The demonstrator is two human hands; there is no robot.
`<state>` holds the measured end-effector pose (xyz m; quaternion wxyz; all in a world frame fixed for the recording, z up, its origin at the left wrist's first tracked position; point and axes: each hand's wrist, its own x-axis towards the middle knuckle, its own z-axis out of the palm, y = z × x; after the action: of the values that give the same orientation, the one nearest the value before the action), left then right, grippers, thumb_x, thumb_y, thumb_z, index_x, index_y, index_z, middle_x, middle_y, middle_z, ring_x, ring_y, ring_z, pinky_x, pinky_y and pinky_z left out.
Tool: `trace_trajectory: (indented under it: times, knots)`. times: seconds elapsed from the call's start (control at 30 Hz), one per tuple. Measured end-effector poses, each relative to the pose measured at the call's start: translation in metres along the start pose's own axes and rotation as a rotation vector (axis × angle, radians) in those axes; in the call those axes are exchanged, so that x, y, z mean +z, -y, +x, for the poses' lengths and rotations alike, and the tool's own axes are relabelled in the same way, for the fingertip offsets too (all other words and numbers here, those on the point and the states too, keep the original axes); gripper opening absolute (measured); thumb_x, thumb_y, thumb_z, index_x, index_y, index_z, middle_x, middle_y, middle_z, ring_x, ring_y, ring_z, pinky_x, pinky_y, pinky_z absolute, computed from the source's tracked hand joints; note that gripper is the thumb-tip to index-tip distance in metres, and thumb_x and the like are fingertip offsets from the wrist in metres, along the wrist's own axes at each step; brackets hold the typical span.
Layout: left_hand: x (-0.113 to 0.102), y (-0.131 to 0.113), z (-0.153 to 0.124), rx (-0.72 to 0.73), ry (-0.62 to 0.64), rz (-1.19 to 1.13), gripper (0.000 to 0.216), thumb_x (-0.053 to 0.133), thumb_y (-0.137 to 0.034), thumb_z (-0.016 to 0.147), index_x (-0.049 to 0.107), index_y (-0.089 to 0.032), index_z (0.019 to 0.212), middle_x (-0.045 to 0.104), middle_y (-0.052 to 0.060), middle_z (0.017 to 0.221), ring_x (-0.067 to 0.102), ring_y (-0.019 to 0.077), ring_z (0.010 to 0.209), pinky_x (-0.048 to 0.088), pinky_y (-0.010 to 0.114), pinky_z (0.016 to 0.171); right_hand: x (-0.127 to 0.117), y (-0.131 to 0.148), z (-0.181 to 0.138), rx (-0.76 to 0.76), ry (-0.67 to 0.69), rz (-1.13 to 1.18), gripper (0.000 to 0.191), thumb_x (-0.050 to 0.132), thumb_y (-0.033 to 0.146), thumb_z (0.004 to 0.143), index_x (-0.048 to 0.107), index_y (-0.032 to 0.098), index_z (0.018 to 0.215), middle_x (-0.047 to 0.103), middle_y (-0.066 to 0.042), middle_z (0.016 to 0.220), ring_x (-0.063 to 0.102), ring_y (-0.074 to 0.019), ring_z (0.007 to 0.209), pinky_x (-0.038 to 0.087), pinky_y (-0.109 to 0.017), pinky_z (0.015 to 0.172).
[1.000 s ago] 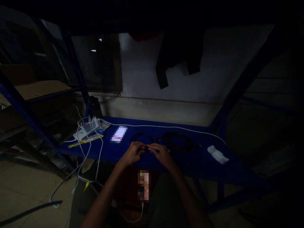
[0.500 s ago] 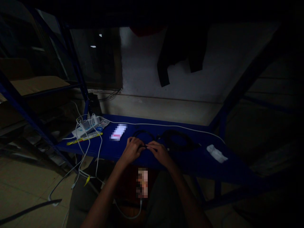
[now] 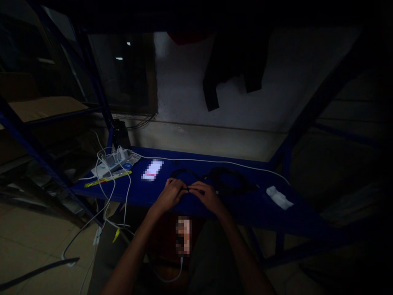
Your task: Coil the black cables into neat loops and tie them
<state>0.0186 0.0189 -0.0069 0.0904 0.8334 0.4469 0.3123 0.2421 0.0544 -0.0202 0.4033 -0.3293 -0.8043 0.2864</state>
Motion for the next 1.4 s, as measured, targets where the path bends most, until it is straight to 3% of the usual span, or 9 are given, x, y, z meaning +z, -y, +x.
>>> trace_trajectory:
  times: [0.4, 0.8, 1.03, 1.2, 1.3, 1.4]
  knots:
    - [-0.0015, -0.0009, -0.0009, 0.016, 0.005, -0.099, 0.012, 0.056, -0.030, 0.108, 0.063, -0.022, 0.114, 0.072, 0.004, 0.110, 0.066, 0.0219, 0.105, 0.038, 0.042, 0.104, -0.0029, 0.0062, 0.0015, 0.029, 0.048, 0.043, 0.016, 0.069, 0.029, 0.098, 0.081, 0.025, 0.108, 0.078, -0.007, 0.115, 0.073, -0.0238, 0.106, 0.055, -0.036, 0.093]
    - [-0.0013, 0.0024, -0.0015, -0.022, 0.011, -0.197, 0.009, 0.060, -0.030, 0.105, 0.066, -0.024, 0.110, 0.073, 0.002, 0.109, 0.065, 0.0213, 0.105, 0.037, 0.041, 0.106, -0.0066, 0.0028, 0.0025, 0.085, 0.103, -0.066, 0.015, 0.071, 0.032, 0.096, 0.080, 0.025, 0.106, 0.078, -0.004, 0.102, 0.068, -0.0200, 0.084, 0.050, -0.032, 0.078]
    - [-0.0010, 0.0000, -0.0009, -0.029, -0.028, -0.209, 0.007, 0.066, -0.027, 0.101, 0.069, -0.023, 0.106, 0.075, 0.002, 0.106, 0.067, 0.0209, 0.100, 0.039, 0.041, 0.102, -0.0034, 0.0017, 0.0013, 0.077, 0.079, -0.133, 0.014, 0.072, 0.027, 0.093, 0.080, 0.025, 0.105, 0.079, -0.003, 0.098, 0.064, -0.0183, 0.078, 0.048, -0.031, 0.074]
    - [-0.0002, -0.0012, -0.0005, -0.010, -0.043, -0.182, 0.014, 0.072, -0.034, 0.098, 0.070, -0.023, 0.107, 0.076, 0.003, 0.106, 0.069, 0.0220, 0.099, 0.040, 0.042, 0.101, -0.0003, 0.0001, -0.0008, 0.090, 0.029, -0.179, 0.017, 0.072, 0.023, 0.091, 0.079, 0.024, 0.107, 0.077, -0.002, 0.089, 0.061, -0.0177, 0.070, 0.047, -0.030, 0.067]
    - [-0.0002, -0.0020, -0.0003, -0.004, -0.032, -0.157, 0.018, 0.072, -0.039, 0.098, 0.071, -0.023, 0.107, 0.077, 0.004, 0.107, 0.070, 0.0227, 0.100, 0.040, 0.042, 0.101, 0.0004, 0.0006, -0.0019, 0.048, 0.011, -0.208, 0.017, 0.070, 0.021, 0.092, 0.078, 0.025, 0.107, 0.075, -0.002, 0.089, 0.061, -0.0180, 0.071, 0.049, -0.031, 0.070]
    - [-0.0010, -0.0031, -0.0002, -0.003, -0.025, -0.137, 0.016, 0.069, -0.038, 0.100, 0.072, -0.024, 0.107, 0.077, 0.003, 0.108, 0.071, 0.0222, 0.100, 0.040, 0.043, 0.103, 0.0007, 0.0014, -0.0024, -0.012, -0.018, -0.269, 0.016, 0.072, 0.018, 0.091, 0.079, 0.027, 0.103, 0.073, -0.004, 0.094, 0.065, -0.0209, 0.084, 0.051, -0.035, 0.083]
